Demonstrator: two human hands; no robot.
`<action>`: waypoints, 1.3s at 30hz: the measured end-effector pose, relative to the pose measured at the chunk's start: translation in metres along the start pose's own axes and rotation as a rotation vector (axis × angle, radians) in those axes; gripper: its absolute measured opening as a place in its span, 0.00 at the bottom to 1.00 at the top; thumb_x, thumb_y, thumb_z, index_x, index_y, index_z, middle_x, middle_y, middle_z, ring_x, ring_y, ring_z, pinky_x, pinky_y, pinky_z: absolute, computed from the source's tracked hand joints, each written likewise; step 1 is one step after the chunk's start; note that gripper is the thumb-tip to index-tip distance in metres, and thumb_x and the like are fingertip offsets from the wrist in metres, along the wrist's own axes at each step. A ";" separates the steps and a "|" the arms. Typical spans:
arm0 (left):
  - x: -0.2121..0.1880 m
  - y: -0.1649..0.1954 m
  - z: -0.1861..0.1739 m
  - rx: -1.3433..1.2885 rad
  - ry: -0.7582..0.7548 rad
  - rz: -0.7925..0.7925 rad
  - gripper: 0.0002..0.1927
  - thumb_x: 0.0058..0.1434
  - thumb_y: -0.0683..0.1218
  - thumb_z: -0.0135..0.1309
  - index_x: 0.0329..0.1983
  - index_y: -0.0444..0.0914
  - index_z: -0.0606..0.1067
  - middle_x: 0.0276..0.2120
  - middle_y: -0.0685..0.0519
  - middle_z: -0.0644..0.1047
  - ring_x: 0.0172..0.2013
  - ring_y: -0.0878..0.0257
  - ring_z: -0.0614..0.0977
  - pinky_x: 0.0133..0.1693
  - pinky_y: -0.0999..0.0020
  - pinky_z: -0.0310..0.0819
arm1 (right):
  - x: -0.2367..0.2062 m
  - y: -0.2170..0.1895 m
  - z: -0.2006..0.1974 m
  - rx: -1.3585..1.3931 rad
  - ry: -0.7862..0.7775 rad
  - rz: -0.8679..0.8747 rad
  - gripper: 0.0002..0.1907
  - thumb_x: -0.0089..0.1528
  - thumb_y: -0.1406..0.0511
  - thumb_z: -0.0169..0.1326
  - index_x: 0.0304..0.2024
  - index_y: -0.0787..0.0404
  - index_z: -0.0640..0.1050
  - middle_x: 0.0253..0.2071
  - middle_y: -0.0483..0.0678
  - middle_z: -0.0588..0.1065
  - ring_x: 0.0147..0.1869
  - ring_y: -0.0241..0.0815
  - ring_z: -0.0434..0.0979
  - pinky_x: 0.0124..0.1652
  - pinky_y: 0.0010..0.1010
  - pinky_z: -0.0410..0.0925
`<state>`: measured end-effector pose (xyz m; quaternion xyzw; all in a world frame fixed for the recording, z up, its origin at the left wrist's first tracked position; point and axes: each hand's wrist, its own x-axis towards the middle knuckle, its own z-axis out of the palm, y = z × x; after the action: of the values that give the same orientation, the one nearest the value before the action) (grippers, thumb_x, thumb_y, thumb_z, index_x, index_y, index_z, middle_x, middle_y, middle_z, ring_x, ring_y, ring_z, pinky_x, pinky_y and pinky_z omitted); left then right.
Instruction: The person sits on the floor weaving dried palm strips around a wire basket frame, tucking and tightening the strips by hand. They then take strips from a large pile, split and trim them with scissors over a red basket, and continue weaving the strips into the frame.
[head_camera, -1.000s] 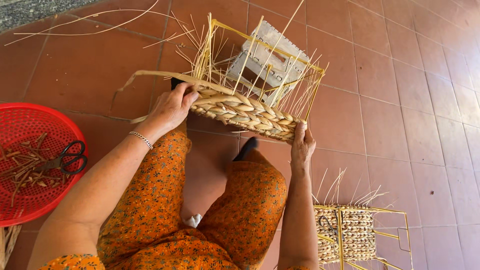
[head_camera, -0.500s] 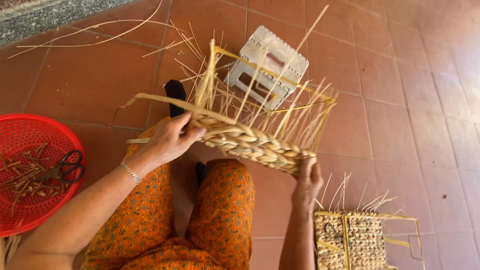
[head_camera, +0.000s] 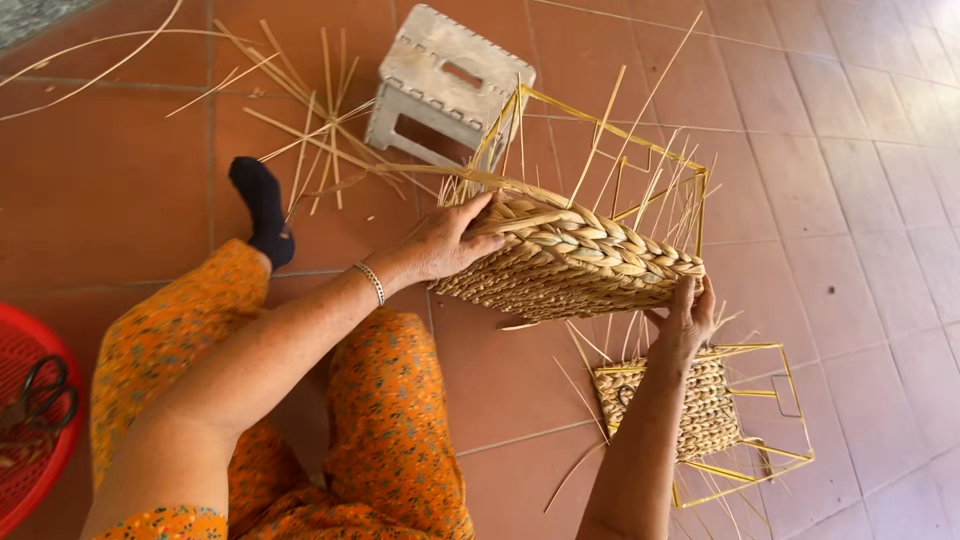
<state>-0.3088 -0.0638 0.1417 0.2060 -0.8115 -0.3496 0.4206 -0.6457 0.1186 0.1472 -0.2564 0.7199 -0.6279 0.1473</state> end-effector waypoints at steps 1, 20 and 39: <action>0.007 0.007 0.010 0.037 0.036 0.083 0.33 0.73 0.54 0.54 0.70 0.27 0.62 0.38 0.38 0.80 0.38 0.51 0.85 0.39 0.59 0.82 | 0.010 0.006 -0.011 0.008 -0.006 0.002 0.30 0.68 0.51 0.53 0.68 0.57 0.67 0.61 0.53 0.70 0.59 0.44 0.77 0.38 0.37 0.81; -0.086 0.045 -0.065 0.168 -0.267 -0.165 0.29 0.60 0.59 0.61 0.51 0.29 0.76 0.36 0.41 0.81 0.33 0.51 0.85 0.36 0.57 0.81 | -0.159 -0.041 0.102 -0.601 -0.103 -0.985 0.08 0.63 0.70 0.62 0.45 0.58 0.82 0.49 0.45 0.79 0.54 0.45 0.73 0.56 0.37 0.67; 0.018 -0.005 0.066 0.586 -0.658 -0.191 0.09 0.65 0.42 0.53 0.29 0.36 0.77 0.21 0.51 0.74 0.22 0.62 0.76 0.29 0.65 0.76 | -0.164 -0.025 0.071 -0.637 -0.105 -1.009 0.07 0.65 0.68 0.60 0.45 0.58 0.82 0.50 0.43 0.79 0.54 0.46 0.74 0.58 0.40 0.65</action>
<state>-0.3732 -0.0525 0.1217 0.2683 -0.9441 -0.1893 0.0298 -0.4680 0.1481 0.1420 -0.6288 0.6537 -0.3603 -0.2179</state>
